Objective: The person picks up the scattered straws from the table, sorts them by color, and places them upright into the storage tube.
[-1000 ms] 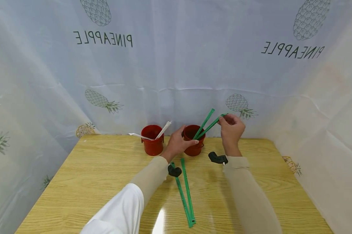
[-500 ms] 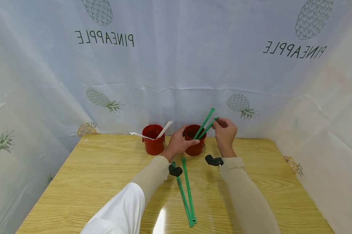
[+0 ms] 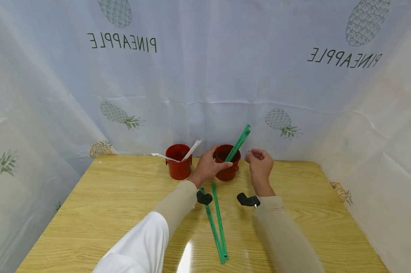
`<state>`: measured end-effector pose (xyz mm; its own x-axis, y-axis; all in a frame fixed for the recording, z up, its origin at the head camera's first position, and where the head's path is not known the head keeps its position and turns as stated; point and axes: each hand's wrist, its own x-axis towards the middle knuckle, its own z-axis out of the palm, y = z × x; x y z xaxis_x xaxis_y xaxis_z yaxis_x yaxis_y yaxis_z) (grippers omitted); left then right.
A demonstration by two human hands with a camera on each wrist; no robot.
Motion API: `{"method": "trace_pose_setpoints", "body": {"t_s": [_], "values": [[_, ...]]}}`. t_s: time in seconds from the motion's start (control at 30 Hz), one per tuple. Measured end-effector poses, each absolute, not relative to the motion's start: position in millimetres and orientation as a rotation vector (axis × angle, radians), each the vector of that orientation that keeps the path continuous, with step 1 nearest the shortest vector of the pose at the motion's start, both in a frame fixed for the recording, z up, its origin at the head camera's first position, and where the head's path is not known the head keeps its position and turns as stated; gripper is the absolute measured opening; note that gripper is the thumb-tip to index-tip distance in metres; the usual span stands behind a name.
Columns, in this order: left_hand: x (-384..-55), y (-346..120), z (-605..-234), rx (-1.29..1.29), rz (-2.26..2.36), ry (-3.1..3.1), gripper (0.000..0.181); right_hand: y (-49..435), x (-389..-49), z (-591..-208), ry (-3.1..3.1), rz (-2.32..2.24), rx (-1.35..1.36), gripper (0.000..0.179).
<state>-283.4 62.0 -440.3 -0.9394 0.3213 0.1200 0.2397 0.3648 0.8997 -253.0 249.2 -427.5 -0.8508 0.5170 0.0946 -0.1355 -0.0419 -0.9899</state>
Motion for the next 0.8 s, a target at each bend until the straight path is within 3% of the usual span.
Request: {"method": "trace_pose_setpoints", "body": {"t_s": [0.27,0.47,0.63,0.8], "values": [[-281,62,-439,0.527,1.694,2.492,0.091,228,-209,-454,-1.991,2.211,-0.619,0.031],[-280,62,-437,0.514,1.657,2.524,0.096,198,-203,-483,-2.37,1.932,-0.531,0.02],[-279,62,-436,0.505,1.639,2.531,0.098,182,-207,-486,-2.558,1.622,-0.46,0.005],[-279,61,-435,0.519,1.639,2.536,0.098,171,-207,-484,-2.632,1.456,-0.391,0.017]]}}
